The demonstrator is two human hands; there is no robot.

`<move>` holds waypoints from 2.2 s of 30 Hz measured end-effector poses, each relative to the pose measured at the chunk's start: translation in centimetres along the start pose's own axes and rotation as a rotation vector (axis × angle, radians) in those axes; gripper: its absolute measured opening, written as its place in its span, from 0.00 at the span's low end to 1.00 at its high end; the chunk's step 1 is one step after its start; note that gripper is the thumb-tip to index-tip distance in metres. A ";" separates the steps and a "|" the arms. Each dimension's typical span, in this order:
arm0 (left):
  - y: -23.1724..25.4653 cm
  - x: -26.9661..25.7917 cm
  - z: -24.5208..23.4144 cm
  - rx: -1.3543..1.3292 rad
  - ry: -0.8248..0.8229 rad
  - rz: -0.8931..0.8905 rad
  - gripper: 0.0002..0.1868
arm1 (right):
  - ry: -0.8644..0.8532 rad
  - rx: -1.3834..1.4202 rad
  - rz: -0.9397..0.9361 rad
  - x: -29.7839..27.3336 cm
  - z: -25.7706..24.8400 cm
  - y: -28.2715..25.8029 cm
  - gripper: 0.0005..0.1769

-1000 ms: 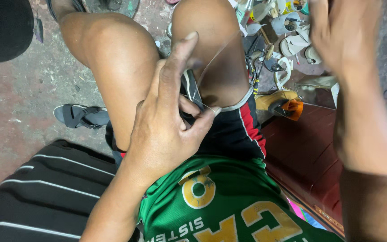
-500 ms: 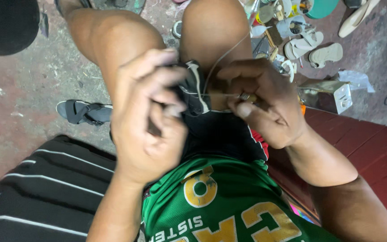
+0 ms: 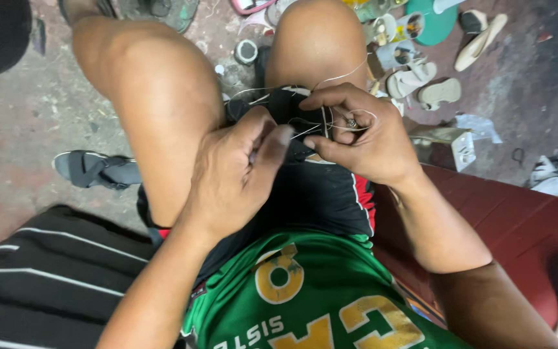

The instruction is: The person sits on the floor and sews a black and white shoe using a needle and white thread. They repeatedly pass the needle through the shoe's sole and pull the thread tight to secure the stitching.

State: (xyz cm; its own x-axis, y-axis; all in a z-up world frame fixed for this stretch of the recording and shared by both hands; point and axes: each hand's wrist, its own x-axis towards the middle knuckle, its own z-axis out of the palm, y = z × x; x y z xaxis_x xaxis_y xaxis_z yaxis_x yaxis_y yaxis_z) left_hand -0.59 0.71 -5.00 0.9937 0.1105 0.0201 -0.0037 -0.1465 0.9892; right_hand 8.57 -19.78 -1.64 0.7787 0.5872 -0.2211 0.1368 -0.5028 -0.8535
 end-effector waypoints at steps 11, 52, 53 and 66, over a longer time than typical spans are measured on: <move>-4.3 -2.6 -9.5 0.089 0.559 -0.086 0.22 | 0.049 0.078 0.074 -0.1 0.0 1.1 0.24; 1.0 -1.8 -2.2 -0.128 0.133 -0.181 0.05 | -0.070 -0.453 -0.237 1.3 0.7 -2.7 0.38; 1.0 -1.9 -2.1 -0.257 0.118 -0.277 0.05 | -0.078 -0.433 -0.214 1.2 0.5 -2.6 0.38; 0.8 1.1 -2.1 0.391 -0.088 0.182 0.11 | -0.154 0.513 -0.313 1.9 0.7 -2.3 0.14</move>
State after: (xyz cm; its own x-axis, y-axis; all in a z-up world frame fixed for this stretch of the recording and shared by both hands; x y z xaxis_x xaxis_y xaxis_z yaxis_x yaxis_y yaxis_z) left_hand 0.26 2.81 -3.87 0.9866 -0.0333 0.1597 -0.1537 -0.5186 0.8411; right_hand 9.33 -17.11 -0.40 0.6469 0.7613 0.0436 0.0027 0.0549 -0.9985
